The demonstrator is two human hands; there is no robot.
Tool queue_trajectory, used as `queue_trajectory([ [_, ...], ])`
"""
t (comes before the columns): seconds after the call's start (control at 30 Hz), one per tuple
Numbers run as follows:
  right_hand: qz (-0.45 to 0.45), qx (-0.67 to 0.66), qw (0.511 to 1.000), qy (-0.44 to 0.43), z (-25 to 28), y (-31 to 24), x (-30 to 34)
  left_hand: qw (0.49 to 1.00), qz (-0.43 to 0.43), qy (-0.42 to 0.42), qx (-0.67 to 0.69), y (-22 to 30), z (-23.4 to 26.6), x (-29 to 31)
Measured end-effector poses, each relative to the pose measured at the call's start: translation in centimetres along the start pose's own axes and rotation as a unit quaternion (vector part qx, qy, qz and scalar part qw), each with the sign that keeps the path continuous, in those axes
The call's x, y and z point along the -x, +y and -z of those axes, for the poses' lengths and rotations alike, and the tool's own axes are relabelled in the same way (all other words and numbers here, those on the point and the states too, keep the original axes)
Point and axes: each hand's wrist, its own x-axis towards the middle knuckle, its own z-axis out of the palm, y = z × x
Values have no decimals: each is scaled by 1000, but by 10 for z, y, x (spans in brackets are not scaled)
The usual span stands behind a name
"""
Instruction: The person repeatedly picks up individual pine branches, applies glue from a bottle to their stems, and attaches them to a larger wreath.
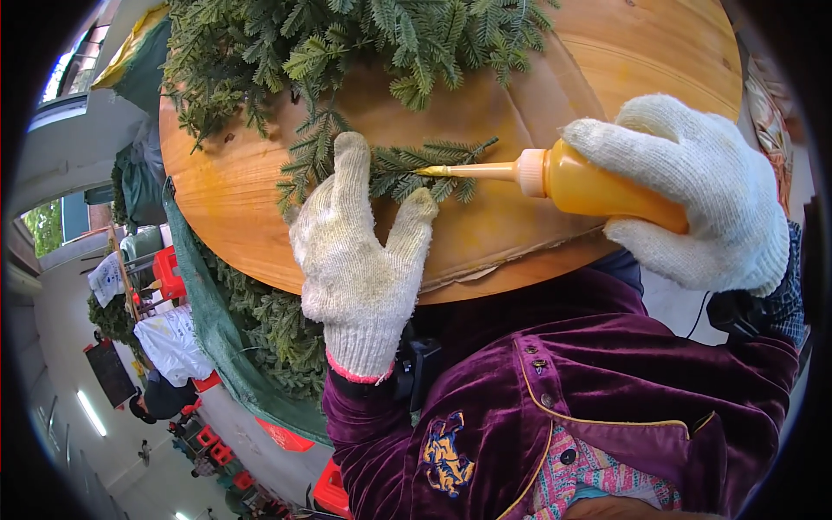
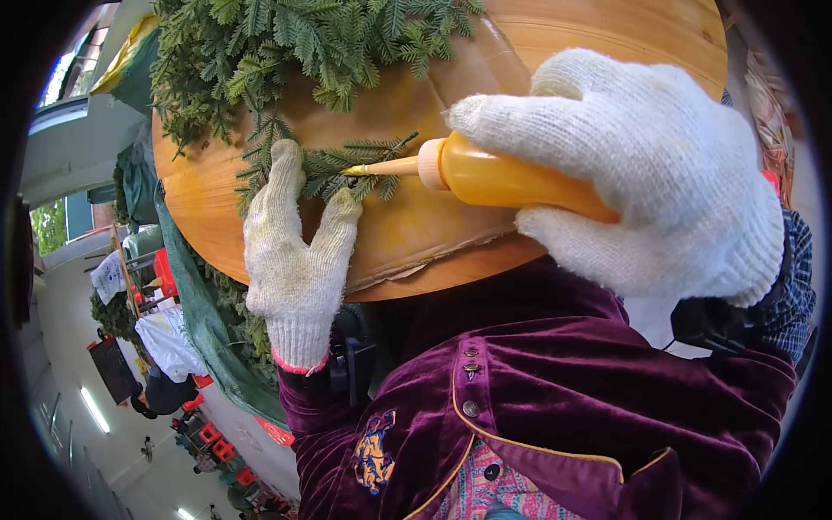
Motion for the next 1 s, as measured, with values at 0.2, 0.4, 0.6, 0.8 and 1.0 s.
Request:
queue_trajectory([
  [0.2,35,-46,998,-11,12,20,-2,1000,-10,-6,-3,1,2,-2],
  [0.4,52,-50,997,-9,13,37,-4,1000,8,-23,10,2,4,-2],
  [0.6,48,-59,996,-47,27,47,-5,999,15,-35,-14,3,5,-3],
  [0.8,72,-44,993,-84,35,61,-11,999,18,-44,-25,3,6,-4],
  [1.0,117,-98,985,-82,40,82,-8,998,27,-52,-10,5,9,-4],
])
